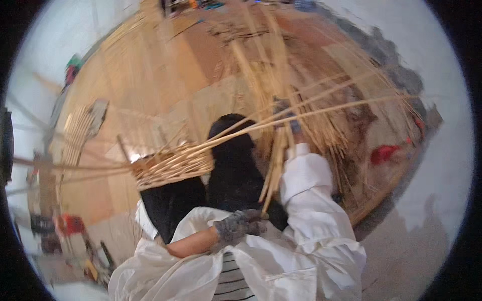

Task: Weaving a wicker basket using long reeds on a workshop floor.

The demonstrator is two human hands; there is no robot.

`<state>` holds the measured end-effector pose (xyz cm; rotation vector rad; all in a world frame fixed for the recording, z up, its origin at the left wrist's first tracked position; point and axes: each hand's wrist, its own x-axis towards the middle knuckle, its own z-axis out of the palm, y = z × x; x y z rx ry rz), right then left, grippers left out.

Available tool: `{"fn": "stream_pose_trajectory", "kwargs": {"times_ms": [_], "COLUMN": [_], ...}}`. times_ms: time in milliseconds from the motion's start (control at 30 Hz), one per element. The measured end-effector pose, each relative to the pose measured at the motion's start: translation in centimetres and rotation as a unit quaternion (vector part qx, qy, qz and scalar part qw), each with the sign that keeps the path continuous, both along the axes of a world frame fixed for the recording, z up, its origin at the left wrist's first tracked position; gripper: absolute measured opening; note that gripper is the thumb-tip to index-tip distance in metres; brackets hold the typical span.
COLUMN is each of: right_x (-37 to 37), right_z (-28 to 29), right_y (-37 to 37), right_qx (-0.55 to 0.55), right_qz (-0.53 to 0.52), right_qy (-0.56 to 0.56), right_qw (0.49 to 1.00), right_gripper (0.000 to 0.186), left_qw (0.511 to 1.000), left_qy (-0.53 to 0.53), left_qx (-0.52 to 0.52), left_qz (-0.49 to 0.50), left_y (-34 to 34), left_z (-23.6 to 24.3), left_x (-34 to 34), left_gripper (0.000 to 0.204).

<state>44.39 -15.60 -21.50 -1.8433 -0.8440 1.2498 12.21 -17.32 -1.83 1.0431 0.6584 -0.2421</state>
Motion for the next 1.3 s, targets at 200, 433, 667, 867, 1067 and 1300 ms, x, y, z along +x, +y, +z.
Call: {"fn": "stream_pose_trajectory", "kwargs": {"times_ms": [200, 433, 667, 867, 1067, 1300], "right_x": [-1.5, -22.0, -28.1, -32.6, -30.6, -37.2], "right_z": [5.4, 28.0, 30.7, 22.8, 15.3, 31.8], "right_y": [6.1, 4.2, 12.3, 29.5, 39.2, 39.3], "right_qx": [-0.016, 0.462, 0.524, 0.336, 0.1, -0.009], "right_qz": [0.101, 0.213, 0.167, 0.569, 0.651, 0.68], "right_qy": [-0.372, -0.492, -0.515, -0.587, -0.606, -0.682], "right_qw": [0.922, 0.706, 0.658, 0.468, 0.445, 0.271], "right_gripper": [0.026, 0.05, 0.033, 0.011, 0.026, 0.032], "left_qw": [0.871, 0.652, 0.604, 0.552, 0.59, 0.587], "left_qy": [0.004, -0.22, -0.109, -0.004, -0.032, -0.021], "left_qx": [0.439, 0.265, 0.552, 0.771, 0.74, 0.703], "left_qz": [0.219, 0.675, 0.564, 0.317, 0.32, 0.401], "left_y": [4.1, 15.1, 14.9, 15.8, 16.1, 14.4], "left_z": [4.2, 4.5, 2.8, 1.3, 0.6, -1.1], "left_x": [-10.7, -19.0, -19.8, -21.3, -22.5, -24.1], "left_gripper": [0.024, 0.021, 0.033, 0.056, 0.058, 0.059]}}
